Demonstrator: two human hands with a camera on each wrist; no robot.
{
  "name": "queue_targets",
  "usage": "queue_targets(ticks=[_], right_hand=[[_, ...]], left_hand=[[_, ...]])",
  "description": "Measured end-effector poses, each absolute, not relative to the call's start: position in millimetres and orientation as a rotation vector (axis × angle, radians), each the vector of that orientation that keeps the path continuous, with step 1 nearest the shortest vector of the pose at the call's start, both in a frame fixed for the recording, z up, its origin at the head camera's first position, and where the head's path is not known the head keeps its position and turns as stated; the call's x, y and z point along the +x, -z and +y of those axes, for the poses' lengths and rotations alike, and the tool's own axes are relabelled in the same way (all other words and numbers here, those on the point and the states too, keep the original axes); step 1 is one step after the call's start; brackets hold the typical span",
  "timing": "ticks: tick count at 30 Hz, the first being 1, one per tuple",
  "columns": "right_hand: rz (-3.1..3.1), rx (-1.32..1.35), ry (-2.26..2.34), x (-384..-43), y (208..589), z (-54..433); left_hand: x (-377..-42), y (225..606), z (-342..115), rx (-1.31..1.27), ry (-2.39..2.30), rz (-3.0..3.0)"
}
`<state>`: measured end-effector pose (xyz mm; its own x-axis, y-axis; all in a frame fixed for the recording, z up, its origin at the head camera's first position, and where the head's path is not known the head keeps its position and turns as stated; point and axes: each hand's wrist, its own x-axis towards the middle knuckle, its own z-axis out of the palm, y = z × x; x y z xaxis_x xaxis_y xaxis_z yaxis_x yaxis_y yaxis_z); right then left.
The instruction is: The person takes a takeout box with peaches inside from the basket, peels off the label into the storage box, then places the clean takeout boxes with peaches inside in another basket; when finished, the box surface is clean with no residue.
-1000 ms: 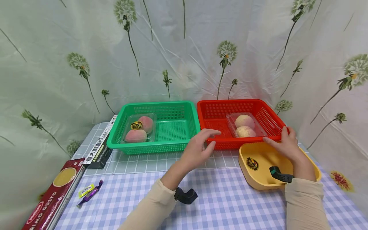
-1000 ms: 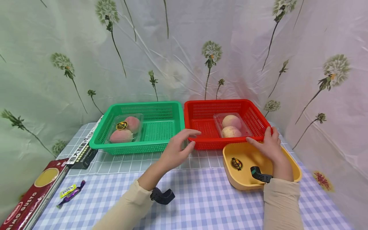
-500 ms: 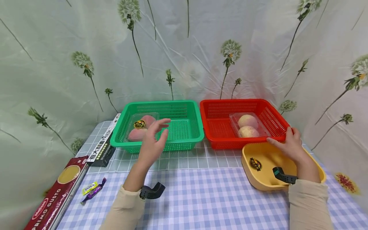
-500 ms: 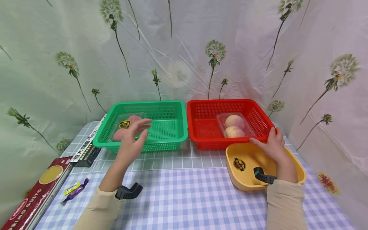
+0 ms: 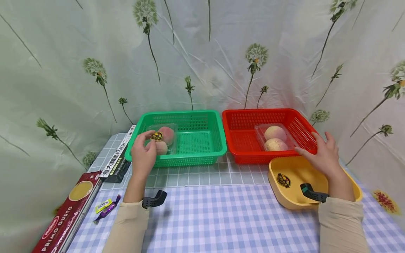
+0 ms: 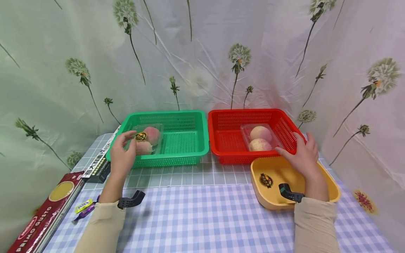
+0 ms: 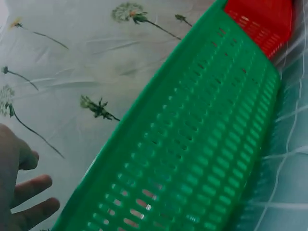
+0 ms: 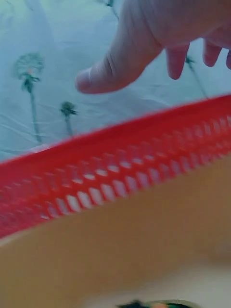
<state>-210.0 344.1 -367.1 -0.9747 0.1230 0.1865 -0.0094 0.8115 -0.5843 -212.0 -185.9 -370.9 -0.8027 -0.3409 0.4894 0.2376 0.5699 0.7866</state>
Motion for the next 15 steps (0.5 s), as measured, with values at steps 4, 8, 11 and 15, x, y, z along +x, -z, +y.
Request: queue_targets(ticks=[4, 8, 11, 15], right_hand=[[-2.702, 0.004, -0.958, -211, 353, 321], [-2.632, 0.126, -1.072, -208, 343, 291], [-2.584, 0.23, -1.174, -205, 339, 270], [-2.516, 0.368, -1.304, -203, 339, 242]], left_hand=[[-213, 375, -197, 0.128, 1.093, -2.129], [-214, 377, -209, 0.185, 1.051, -2.06], [-214, 378, -216, 0.23, 1.106, -2.034], [-216, 380, -224, 0.323, 1.209, -2.037]])
